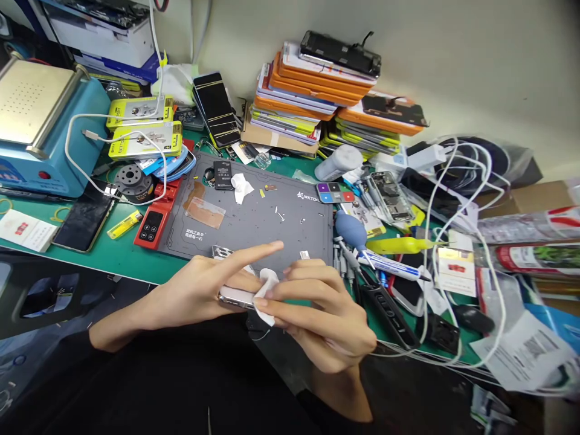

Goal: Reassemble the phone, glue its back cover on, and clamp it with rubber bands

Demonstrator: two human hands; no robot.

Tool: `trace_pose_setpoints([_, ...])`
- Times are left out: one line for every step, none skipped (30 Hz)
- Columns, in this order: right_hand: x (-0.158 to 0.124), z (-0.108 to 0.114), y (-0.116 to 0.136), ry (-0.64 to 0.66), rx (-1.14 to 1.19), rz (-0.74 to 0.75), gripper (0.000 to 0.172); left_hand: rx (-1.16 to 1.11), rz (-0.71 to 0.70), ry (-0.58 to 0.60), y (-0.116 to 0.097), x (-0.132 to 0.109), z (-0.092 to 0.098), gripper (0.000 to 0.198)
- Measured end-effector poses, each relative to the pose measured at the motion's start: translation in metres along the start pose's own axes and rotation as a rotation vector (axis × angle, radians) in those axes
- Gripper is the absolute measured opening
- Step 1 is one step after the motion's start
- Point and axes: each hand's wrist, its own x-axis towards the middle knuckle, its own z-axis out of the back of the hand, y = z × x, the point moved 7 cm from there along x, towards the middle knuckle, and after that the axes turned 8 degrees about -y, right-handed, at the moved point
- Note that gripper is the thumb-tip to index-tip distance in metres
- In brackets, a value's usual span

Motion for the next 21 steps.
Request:
trace_pose_setpoints([0.001, -0.002, 0.001, 0.017, 0.014, 0.005, 0.028, 0.001, 0.012, 0.001, 0.001, 0.0, 0.0, 0.08])
trace_pose_setpoints([0.002, -0.004, 0.002, 0.037, 0.021, 0.011, 0.029, 0.002, 0.025, -0.002, 0.002, 0.0, 0.0, 0.083])
trace_pose_setpoints([0.003, -0.005, 0.002, 0.051, 0.021, 0.018, 0.028, -0.001, 0.035, -0.003, 0.003, -0.001, -0.001, 0.086])
trace_pose_setpoints([0.004, -0.005, 0.002, 0.056, 0.015, 0.026, 0.028, -0.01, 0.041, -0.002, 0.003, -0.001, -0.001, 0.088])
trace_pose_setpoints([0.004, -0.004, 0.002, 0.052, 0.006, 0.032, 0.027, -0.025, 0.036, 0.002, 0.003, -0.001, -0.002, 0.089])
trace_pose_setpoints([0.004, -0.002, 0.002, 0.045, -0.004, 0.04, 0.027, -0.041, 0.027, 0.01, 0.002, -0.001, -0.003, 0.09])
trace_pose_setpoints([0.004, -0.001, 0.002, 0.039, -0.009, 0.05, 0.027, -0.054, 0.019, 0.019, 0.002, -0.001, -0.004, 0.091])
trace_pose_setpoints([0.004, 0.0, 0.003, 0.035, -0.009, 0.065, 0.027, -0.059, 0.014, 0.024, 0.001, 0.0, -0.004, 0.09])
trace_pose_setpoints([0.004, 0.001, 0.005, 0.03, -0.002, 0.089, 0.026, -0.053, 0.013, 0.023, 0.001, 0.0, -0.004, 0.089])
trace_pose_setpoints([0.004, 0.001, 0.006, 0.026, 0.006, 0.111, 0.026, -0.039, 0.016, 0.02, 0.001, 0.0, -0.004, 0.089])
trace_pose_setpoints([0.004, 0.001, 0.007, 0.024, 0.013, 0.126, 0.026, -0.021, 0.018, 0.018, 0.002, 0.001, -0.003, 0.088])
trace_pose_setpoints([0.003, 0.001, 0.008, 0.02, 0.018, 0.132, 0.026, -0.004, 0.026, 0.017, 0.002, 0.001, -0.003, 0.088])
trace_pose_setpoints([0.002, 0.001, 0.008, 0.016, 0.018, 0.129, 0.027, 0.01, 0.035, 0.021, 0.002, 0.001, -0.003, 0.088])
trace_pose_setpoints([0.001, 0.002, 0.007, 0.012, 0.016, 0.123, 0.028, 0.019, 0.039, 0.028, 0.002, 0.001, -0.003, 0.088])
trace_pose_setpoints([-0.001, 0.002, 0.006, 0.007, 0.011, 0.115, 0.03, 0.025, 0.043, 0.038, 0.002, 0.001, -0.003, 0.088])
trace_pose_setpoints([-0.003, 0.003, 0.006, 0.002, 0.008, 0.112, 0.033, 0.028, 0.041, 0.047, 0.001, 0.0, -0.004, 0.087])
trace_pose_setpoints([-0.005, 0.003, 0.005, -0.004, 0.006, 0.117, 0.035, 0.036, 0.04, 0.055, 0.001, 0.0, -0.004, 0.087])
trace_pose_setpoints([-0.007, 0.003, 0.005, -0.011, 0.004, 0.124, 0.037, 0.048, 0.038, 0.059, 0.0, 0.0, -0.005, 0.086])
trace_pose_setpoints([-0.009, 0.003, 0.005, -0.014, 0.007, 0.133, 0.038, 0.063, 0.035, 0.059, 0.0, 0.001, -0.005, 0.087])
trace_pose_setpoints([-0.01, 0.002, 0.005, -0.021, 0.01, 0.141, 0.039, 0.075, 0.039, 0.06, 0.001, 0.001, -0.005, 0.087])
trace_pose_setpoints([-0.01, 0.002, 0.005, -0.025, 0.009, 0.148, 0.04, 0.082, 0.046, 0.061, 0.002, 0.001, -0.005, 0.088])
